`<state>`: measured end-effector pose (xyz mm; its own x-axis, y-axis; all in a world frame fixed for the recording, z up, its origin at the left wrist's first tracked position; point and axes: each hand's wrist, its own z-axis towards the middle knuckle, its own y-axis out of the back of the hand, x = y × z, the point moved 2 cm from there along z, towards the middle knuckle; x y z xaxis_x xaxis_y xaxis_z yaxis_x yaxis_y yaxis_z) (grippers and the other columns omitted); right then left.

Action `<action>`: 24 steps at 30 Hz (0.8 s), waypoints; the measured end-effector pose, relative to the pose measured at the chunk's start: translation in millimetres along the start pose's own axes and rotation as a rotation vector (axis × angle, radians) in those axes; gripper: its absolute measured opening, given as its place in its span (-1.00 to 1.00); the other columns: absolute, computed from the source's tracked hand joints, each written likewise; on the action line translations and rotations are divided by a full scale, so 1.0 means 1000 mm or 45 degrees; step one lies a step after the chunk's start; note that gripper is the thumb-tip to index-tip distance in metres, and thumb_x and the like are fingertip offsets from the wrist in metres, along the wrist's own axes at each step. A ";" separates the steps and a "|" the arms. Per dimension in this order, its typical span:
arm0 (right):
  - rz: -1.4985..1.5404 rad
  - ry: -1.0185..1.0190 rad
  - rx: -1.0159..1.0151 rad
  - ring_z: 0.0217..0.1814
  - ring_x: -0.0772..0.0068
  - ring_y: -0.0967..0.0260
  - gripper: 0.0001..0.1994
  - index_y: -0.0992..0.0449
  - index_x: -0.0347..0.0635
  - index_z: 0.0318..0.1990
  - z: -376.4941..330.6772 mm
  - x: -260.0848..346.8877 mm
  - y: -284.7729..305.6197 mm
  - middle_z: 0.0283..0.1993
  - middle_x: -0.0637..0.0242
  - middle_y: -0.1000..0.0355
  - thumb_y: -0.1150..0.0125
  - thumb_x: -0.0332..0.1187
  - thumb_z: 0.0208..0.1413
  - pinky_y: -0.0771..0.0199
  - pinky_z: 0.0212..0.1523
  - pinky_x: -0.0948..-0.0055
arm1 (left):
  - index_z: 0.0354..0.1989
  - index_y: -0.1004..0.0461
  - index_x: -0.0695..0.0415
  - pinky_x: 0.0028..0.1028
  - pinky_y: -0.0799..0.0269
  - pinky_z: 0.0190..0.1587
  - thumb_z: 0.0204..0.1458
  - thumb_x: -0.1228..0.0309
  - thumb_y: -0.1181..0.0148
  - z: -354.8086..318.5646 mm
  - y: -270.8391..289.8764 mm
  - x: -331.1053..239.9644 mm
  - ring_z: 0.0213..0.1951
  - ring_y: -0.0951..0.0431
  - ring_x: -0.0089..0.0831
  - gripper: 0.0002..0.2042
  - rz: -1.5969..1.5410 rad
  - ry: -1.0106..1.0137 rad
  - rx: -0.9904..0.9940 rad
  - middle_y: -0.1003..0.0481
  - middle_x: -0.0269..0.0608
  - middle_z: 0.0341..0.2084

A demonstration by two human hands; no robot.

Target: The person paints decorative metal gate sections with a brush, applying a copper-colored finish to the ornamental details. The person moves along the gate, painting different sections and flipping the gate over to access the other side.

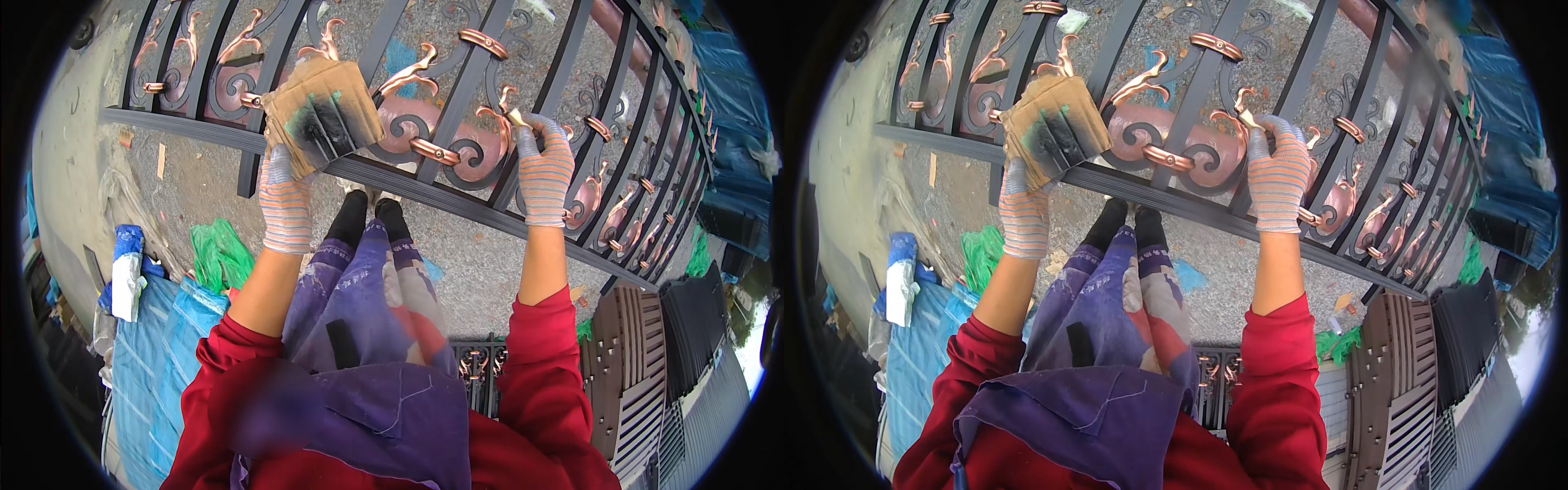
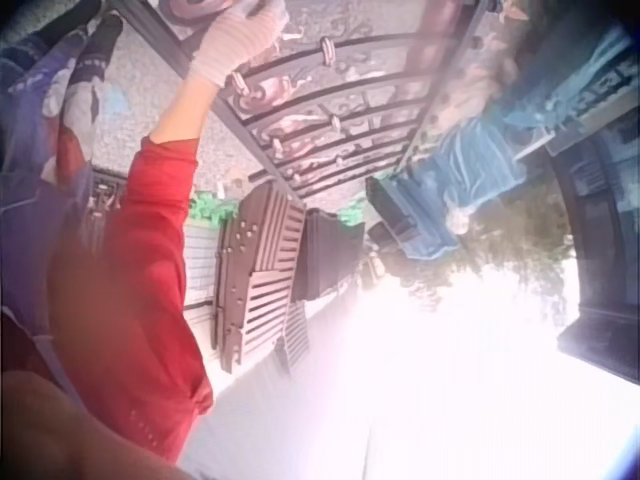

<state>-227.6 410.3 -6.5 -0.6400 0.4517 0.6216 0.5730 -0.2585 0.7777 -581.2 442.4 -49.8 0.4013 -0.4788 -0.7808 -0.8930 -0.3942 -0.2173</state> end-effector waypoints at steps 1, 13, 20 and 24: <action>0.004 0.038 -0.007 -0.39 0.38 -0.39 -0.83 -0.55 -0.16 -0.20 0.005 -0.002 -0.007 -0.33 0.22 -0.46 -0.20 -0.43 0.03 -0.40 -0.28 0.40 | 0.15 -0.26 0.18 -0.16 -0.44 0.03 0.16 0.28 -0.03 -0.006 -0.011 -0.006 0.05 -0.42 -0.25 -0.58 -0.031 -0.003 0.023 -0.36 -0.14 0.05; -0.079 0.098 0.047 -0.31 0.13 -0.44 -0.86 -0.54 -0.16 -0.27 0.019 -0.003 -0.016 -0.33 0.13 -0.44 -0.18 -0.43 -0.03 -0.42 -0.22 0.22 | 0.22 -0.19 0.16 -0.16 -0.38 0.08 0.16 0.22 -0.01 -0.010 -0.017 -0.007 0.12 -0.36 -0.26 -0.51 -0.040 -0.059 0.088 -0.32 -0.15 0.11; -0.138 -0.017 0.138 -0.30 0.13 -0.44 -0.84 -0.54 -0.13 -0.24 0.017 -0.008 -0.013 -0.33 0.12 -0.45 -0.17 -0.41 -0.01 -0.43 -0.21 0.23 | 0.21 -0.20 0.17 -0.17 -0.41 0.07 0.17 0.23 -0.01 -0.013 -0.023 -0.010 0.12 -0.37 -0.26 -0.53 -0.035 -0.081 0.058 -0.33 -0.15 0.09; -0.180 0.162 0.116 -0.28 0.10 -0.45 -0.84 -0.54 -0.13 -0.24 0.027 0.001 -0.018 -0.32 0.10 -0.46 -0.18 -0.40 -0.01 -0.43 -0.19 0.22 | 0.20 -0.21 0.16 -0.17 -0.42 0.07 0.17 0.26 -0.01 -0.014 -0.021 -0.009 0.12 -0.36 -0.27 -0.55 -0.027 -0.057 0.049 -0.33 -0.16 0.09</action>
<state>-224.7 438.4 -22.2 -0.7732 0.3653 0.5183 0.5132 -0.1196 0.8499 -563.5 444.3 -30.3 0.4113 -0.4350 -0.8010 -0.8920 -0.3730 -0.2555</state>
